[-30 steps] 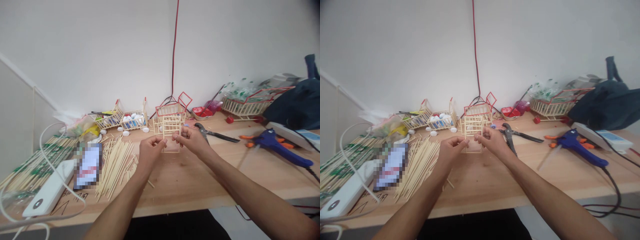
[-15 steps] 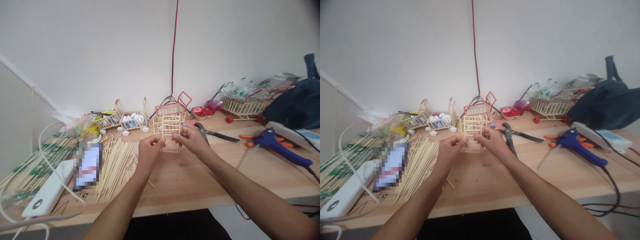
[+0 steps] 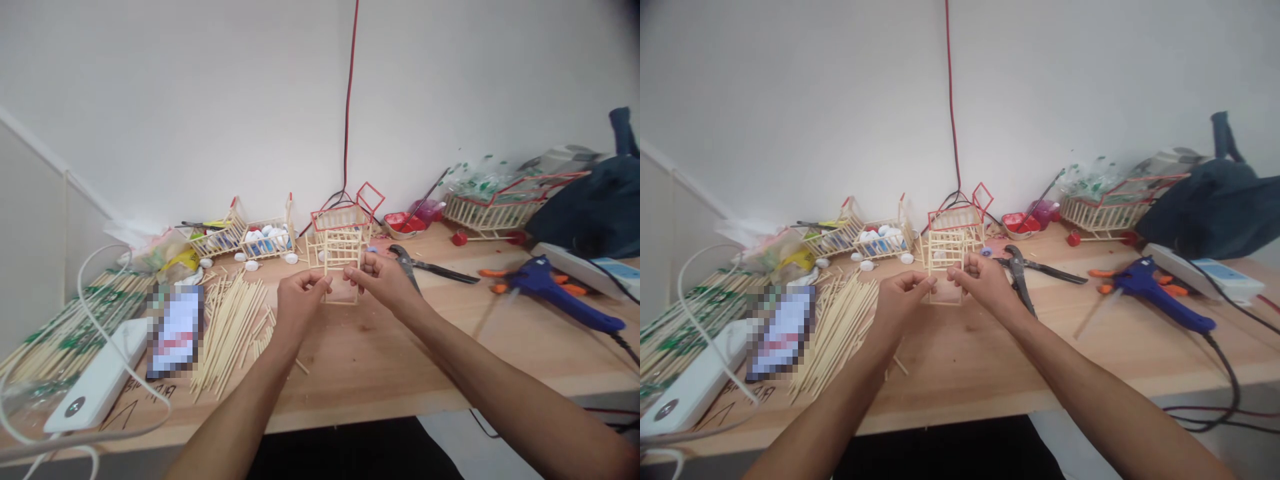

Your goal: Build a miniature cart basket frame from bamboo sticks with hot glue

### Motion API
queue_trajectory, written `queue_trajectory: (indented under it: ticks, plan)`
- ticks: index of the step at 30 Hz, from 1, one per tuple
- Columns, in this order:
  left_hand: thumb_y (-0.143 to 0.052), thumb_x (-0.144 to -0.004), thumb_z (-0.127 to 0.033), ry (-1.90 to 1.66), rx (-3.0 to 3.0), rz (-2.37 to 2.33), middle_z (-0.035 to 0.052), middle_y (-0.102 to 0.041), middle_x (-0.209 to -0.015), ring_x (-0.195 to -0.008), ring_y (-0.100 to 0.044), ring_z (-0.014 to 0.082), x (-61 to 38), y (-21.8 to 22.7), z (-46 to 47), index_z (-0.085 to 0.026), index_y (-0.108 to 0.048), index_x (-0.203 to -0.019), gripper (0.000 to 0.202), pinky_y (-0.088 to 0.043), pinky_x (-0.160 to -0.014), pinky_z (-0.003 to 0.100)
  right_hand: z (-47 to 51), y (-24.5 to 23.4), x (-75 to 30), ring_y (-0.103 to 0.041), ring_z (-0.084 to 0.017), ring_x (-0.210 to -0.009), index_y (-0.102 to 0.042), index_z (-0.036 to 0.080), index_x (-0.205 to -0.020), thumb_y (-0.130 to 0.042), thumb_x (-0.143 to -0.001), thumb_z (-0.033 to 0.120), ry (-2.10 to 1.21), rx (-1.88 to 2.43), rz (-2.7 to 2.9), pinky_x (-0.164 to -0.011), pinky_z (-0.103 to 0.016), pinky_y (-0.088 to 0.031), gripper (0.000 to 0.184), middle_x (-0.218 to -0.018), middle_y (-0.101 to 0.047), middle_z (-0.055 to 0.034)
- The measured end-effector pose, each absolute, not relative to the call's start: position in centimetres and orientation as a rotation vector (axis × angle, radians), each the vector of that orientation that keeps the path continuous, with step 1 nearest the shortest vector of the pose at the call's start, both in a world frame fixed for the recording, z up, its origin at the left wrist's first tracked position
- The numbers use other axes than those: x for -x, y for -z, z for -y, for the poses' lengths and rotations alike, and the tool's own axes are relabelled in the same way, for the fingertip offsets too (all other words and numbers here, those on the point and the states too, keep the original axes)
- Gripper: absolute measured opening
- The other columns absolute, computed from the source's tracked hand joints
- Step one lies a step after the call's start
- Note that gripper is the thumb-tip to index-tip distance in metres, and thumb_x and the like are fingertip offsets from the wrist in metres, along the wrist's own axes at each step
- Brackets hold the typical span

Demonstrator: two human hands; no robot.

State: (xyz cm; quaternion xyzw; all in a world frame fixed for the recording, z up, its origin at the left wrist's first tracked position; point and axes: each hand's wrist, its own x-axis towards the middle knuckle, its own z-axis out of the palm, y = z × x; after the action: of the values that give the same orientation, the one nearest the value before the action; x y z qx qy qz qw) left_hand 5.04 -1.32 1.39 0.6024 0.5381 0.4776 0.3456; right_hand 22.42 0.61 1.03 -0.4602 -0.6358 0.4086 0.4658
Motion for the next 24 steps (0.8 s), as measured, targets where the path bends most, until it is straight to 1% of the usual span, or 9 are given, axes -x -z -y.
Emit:
queue_trajectory:
  ticks: [5,9,15,18,21,24]
  plan:
    - [-0.065,-0.074,-0.035,-1.235,-1.541,-1.384,0.0004,-0.066,-0.061,-0.057,-0.051,0.0117,-5.15,-1.3,1.29,-0.015,-0.068,-0.062,0.023,-0.037,-0.059,0.023,-0.59,-0.93,-22.42,-0.055,-0.01,-0.056,-0.058,0.017,-0.075,-0.064,-0.077,0.043,-1.005,1.126,1.55,-0.05,-0.023,-0.044,0.027,-0.069,-0.065,-0.0028]
    - [-0.066,-0.073,-0.036,-1.245,-1.471,-1.355,0.0007,-0.066,-0.062,-0.058,-0.052,0.0118,-5.06,-1.32,1.35,-0.015,-0.068,-0.062,0.023,-0.037,-0.06,0.023,-0.49,-0.96,-22.31,-0.055,-0.011,-0.056,-0.056,0.017,-0.075,-0.065,-0.075,0.04,-1.022,1.149,1.549,-0.05,-0.023,-0.043,0.024,-0.066,-0.062,-0.0012]
    - [-0.067,-0.071,-0.038,-1.267,-1.397,-1.318,0.0007,-0.065,-0.061,-0.058,-0.05,0.0114,-4.82,-1.45,1.28,-0.015,-0.068,-0.063,0.025,-0.036,-0.058,0.023,-0.57,-0.76,-22.25,-0.057,-0.012,-0.062,-0.059,0.016,-0.091,-0.069,-0.072,0.039,-1.158,1.082,1.504,-0.055,-0.025,-0.046,0.032,-0.07,-0.061,-0.0002]
    - [-0.068,-0.07,-0.038,-1.271,-1.374,-1.317,0.0008,-0.065,-0.062,-0.057,-0.05,0.011,-4.86,-1.5,1.3,-0.015,-0.068,-0.063,0.025,-0.036,-0.058,0.023,-0.52,-0.89,-22.32,-0.056,-0.012,-0.062,-0.06,0.016,-0.087,-0.07,-0.072,0.04,-1.174,1.074,1.501,-0.057,-0.025,-0.045,0.03,-0.07,-0.061,-0.0005]
    - [-0.068,-0.07,-0.038,-1.274,-1.361,-1.328,-0.0004,-0.063,-0.059,-0.054,-0.046,0.0095,-4.94,-1.62,1.41,-0.015,-0.068,-0.062,0.025,-0.034,-0.056,0.022,-0.41,-1.15,-22.36,-0.056,-0.012,-0.063,-0.058,0.017,-0.08,-0.07,-0.072,0.041,-1.208,1.073,1.463,-0.058,-0.025,-0.045,0.028,-0.074,-0.065,-0.0025]
    - [-0.068,-0.07,-0.039,-1.249,-1.36,-1.327,-0.0017,-0.061,-0.056,-0.05,-0.042,0.0083,-4.94,-1.7,1.47,-0.015,-0.067,-0.061,0.026,-0.033,-0.054,0.022,-0.38,-1.27,-22.37,-0.056,-0.011,-0.063,-0.058,0.017,-0.078,-0.071,-0.071,0.042,-1.23,1.066,1.431,-0.058,-0.025,-0.045,0.029,-0.078,-0.068,-0.0043]
